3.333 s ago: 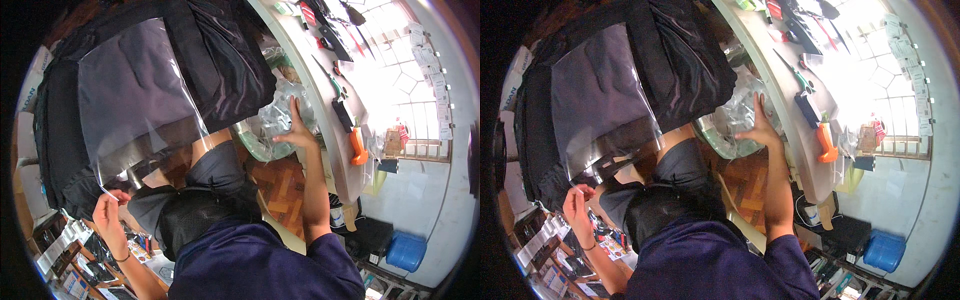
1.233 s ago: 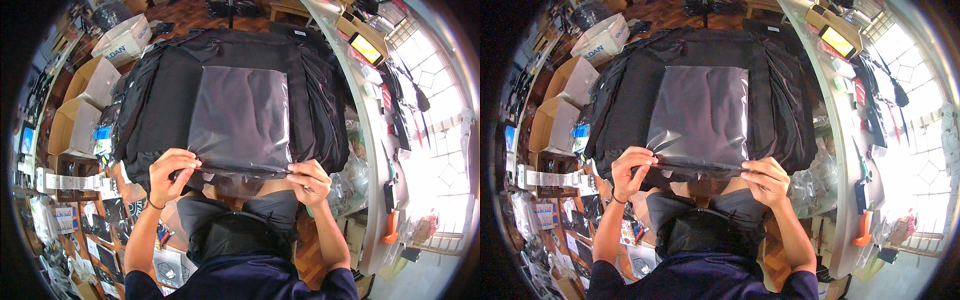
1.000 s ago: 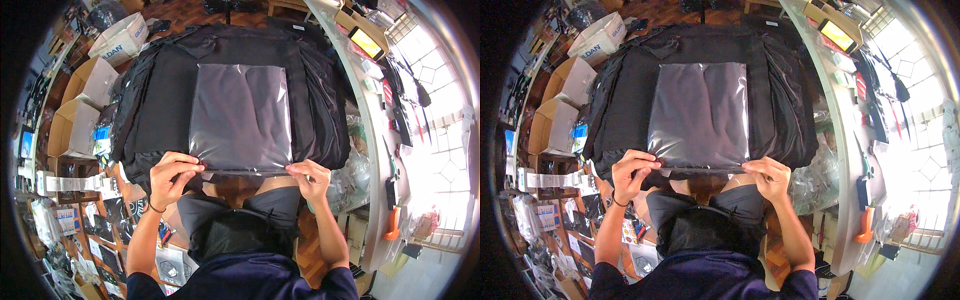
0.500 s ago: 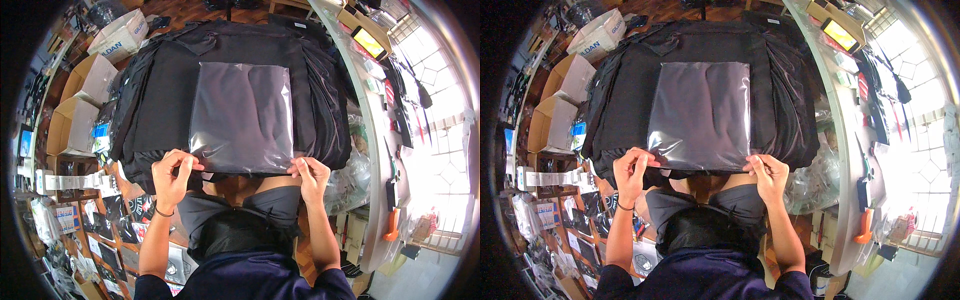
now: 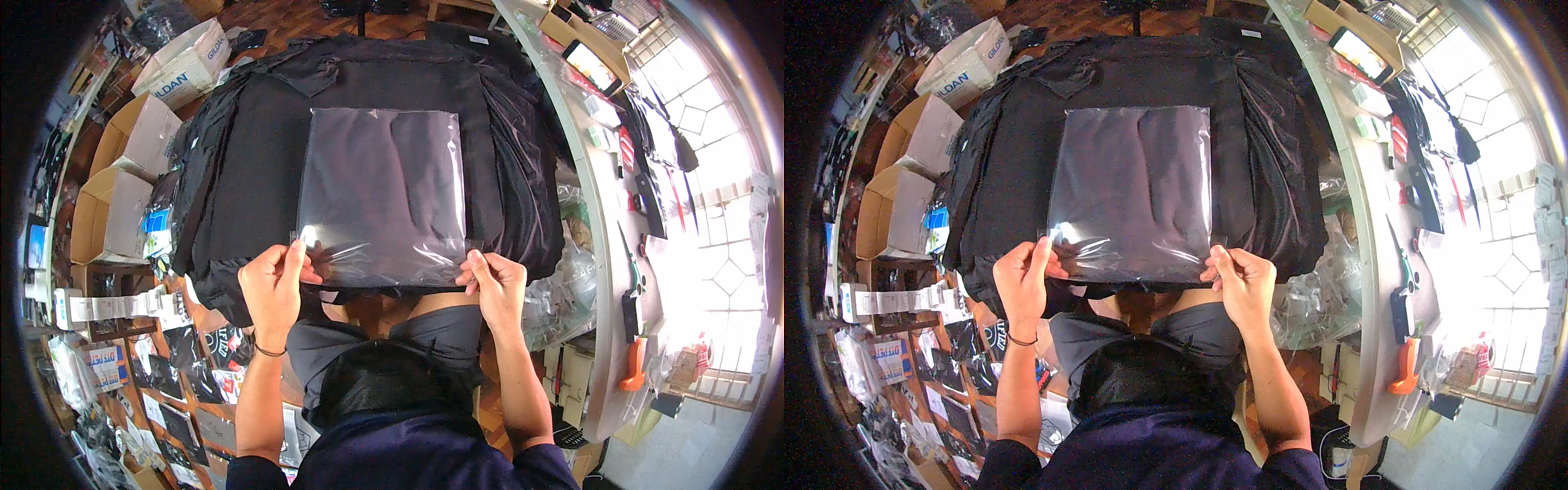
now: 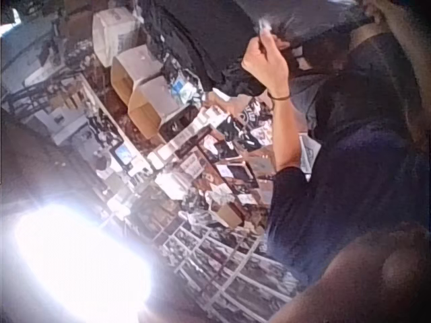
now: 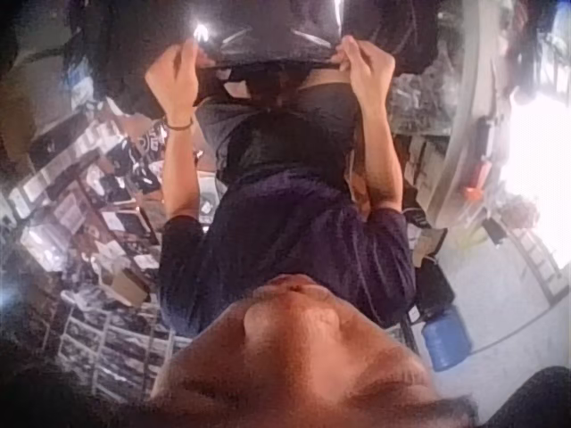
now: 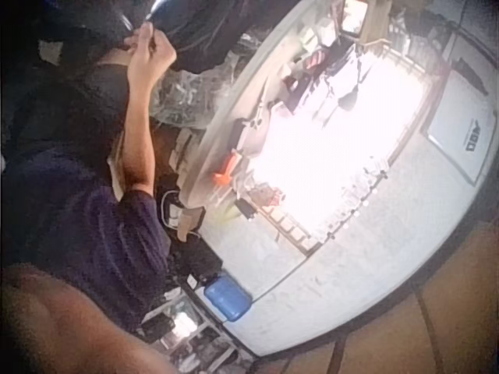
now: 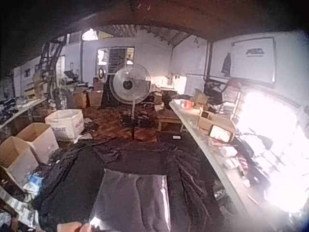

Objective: The person removes a dark t-shirt from a clear plastic bag, folds it neatly on a table, and places it back into a plastic bag. The person then smooths the bag and sets it aside.

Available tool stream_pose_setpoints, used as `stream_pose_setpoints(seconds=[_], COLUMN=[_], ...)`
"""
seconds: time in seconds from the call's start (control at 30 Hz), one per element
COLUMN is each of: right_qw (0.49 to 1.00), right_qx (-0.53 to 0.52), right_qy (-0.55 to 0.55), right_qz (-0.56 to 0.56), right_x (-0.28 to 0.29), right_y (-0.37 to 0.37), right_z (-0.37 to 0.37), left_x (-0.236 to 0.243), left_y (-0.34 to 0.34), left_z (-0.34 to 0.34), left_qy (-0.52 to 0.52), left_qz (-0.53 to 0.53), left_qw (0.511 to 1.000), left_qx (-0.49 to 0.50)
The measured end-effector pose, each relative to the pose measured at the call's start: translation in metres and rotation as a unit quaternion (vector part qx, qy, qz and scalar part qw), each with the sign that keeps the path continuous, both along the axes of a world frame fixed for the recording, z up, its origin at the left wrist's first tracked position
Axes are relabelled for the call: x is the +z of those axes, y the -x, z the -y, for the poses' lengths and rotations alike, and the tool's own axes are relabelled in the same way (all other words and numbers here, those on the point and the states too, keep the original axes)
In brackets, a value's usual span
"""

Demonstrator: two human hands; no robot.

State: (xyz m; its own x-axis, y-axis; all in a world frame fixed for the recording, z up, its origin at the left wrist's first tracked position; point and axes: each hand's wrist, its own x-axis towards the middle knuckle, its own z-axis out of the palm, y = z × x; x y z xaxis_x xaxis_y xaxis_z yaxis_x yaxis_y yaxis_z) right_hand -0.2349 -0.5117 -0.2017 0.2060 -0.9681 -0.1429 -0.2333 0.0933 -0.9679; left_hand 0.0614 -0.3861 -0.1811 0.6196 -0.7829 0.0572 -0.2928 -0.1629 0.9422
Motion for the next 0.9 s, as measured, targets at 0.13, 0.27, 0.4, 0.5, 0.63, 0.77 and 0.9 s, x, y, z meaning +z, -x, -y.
stream_pose_setpoints(seconds=[0.13,0.27,0.4,0.5,0.63,0.77,0.9], right_qw=[0.999,0.992,0.983,0.986,0.981,0.989,0.996], right_qx=[-0.006,0.024,0.06,0.071,0.049,0.03,0.007], right_qy=[-0.015,-0.044,-0.055,-0.026,-0.068,-0.057,-0.067], right_qz=[-0.047,-0.118,-0.163,-0.15,-0.173,-0.137,-0.066], right_x=[0.005,0.016,0.023,0.014,0.021,0.023,0.015], right_y=[-0.005,-0.008,-0.011,-0.008,-0.008,-0.008,-0.006], right_z=[0.002,0.011,0.024,0.031,0.028,0.024,0.021], left_x=[0.008,0.021,0.03,0.04,0.039,0.026,0.032], left_y=[0.0,-0.009,-0.015,-0.014,-0.017,-0.019,-0.014], left_z=[0.005,0.011,0.021,0.022,0.001,-0.013,-0.01], left_qy=[-0.051,-0.154,-0.231,-0.244,-0.159,-0.072,-0.065], left_qz=[0.033,0.11,0.11,0.038,-0.065,-0.038,-0.026], left_qw=[0.998,0.981,0.965,0.968,0.985,0.997,0.998], left_qx=[0.001,-0.044,-0.054,-0.039,-0.015,0.002,0.002])
